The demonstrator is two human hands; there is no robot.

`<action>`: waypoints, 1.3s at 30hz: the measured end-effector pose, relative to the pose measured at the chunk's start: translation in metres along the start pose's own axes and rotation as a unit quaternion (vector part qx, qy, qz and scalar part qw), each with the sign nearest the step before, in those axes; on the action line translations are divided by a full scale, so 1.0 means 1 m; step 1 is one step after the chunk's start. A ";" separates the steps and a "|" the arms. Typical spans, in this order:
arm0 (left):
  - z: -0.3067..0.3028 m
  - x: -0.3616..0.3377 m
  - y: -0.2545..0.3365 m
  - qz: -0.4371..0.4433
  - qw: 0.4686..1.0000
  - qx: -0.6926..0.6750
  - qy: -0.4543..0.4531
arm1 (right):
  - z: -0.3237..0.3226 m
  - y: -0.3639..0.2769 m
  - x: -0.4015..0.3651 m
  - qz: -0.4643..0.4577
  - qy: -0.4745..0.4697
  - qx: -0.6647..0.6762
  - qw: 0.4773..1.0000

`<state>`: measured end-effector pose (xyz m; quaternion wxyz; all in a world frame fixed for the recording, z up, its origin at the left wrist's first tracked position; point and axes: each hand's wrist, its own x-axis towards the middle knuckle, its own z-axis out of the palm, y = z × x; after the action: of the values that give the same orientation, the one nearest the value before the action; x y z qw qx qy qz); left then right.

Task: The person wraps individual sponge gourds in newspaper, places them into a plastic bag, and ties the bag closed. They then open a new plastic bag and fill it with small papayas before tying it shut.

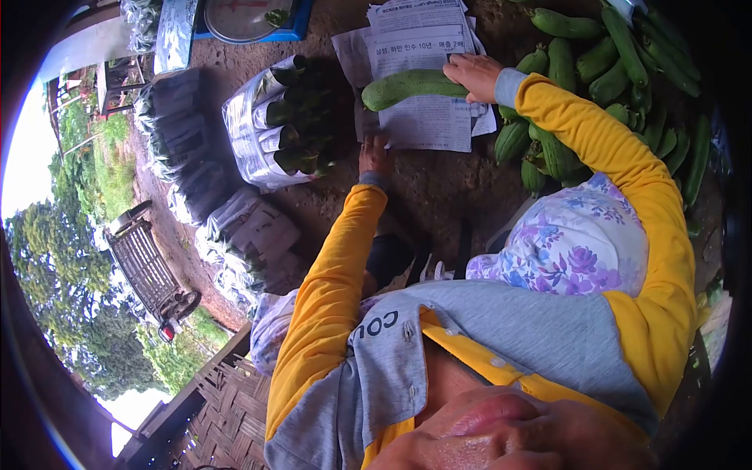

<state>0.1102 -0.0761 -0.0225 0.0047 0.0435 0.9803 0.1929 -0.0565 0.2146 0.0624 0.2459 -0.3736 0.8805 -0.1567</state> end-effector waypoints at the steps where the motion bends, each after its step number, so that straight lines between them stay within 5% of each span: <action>1: 0.004 -0.001 0.002 -0.076 0.996 -0.036 0.013 | 0.001 -0.002 0.000 -0.001 -0.003 -0.011 1.000; 5: 0.005 0.009 0.029 -0.310 0.931 -0.172 0.092 | 0.009 -0.003 0.004 -0.005 0.000 -0.046 0.999; 8: 0.029 0.007 0.001 -0.317 0.939 -0.118 0.065 | 0.011 -0.007 0.008 0.000 0.027 -0.090 0.996; 11: -0.025 0.030 0.049 -0.526 0.777 -0.342 -0.040 | 0.006 -0.022 0.006 -0.043 0.104 -0.081 0.990; 15: -0.029 0.041 0.033 -0.563 0.546 -0.618 -0.048 | 0.008 -0.058 -0.001 -0.126 0.106 0.011 0.986; 21: -0.049 0.065 0.027 -0.537 0.483 -0.688 -0.071 | 0.048 -0.068 0.003 -0.084 0.058 -0.112 0.988; 24: -0.053 0.062 0.024 -0.487 0.548 -0.675 -0.080 | 0.049 -0.054 0.015 -0.053 0.081 -0.093 0.991; 27: -0.052 0.058 0.028 -0.438 0.749 -0.496 0.042 | 0.023 -0.050 0.017 -0.039 0.056 -0.027 0.997; 30: -0.061 0.057 0.028 -0.179 0.959 -0.185 0.116 | 0.015 -0.052 0.015 -0.041 0.046 -0.003 0.998; 34: -0.072 0.067 0.036 0.008 0.991 -0.071 0.109 | 0.019 -0.050 0.019 -0.050 0.051 0.006 0.997; 39: -0.074 0.086 0.031 0.092 0.994 -0.056 0.022 | -0.015 -0.043 0.012 -0.005 0.029 0.111 0.993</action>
<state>0.0251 -0.0682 0.0586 -0.0318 0.1287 0.9597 0.2477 -0.0470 0.1782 0.0910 0.2597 -0.3435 0.8627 -0.2652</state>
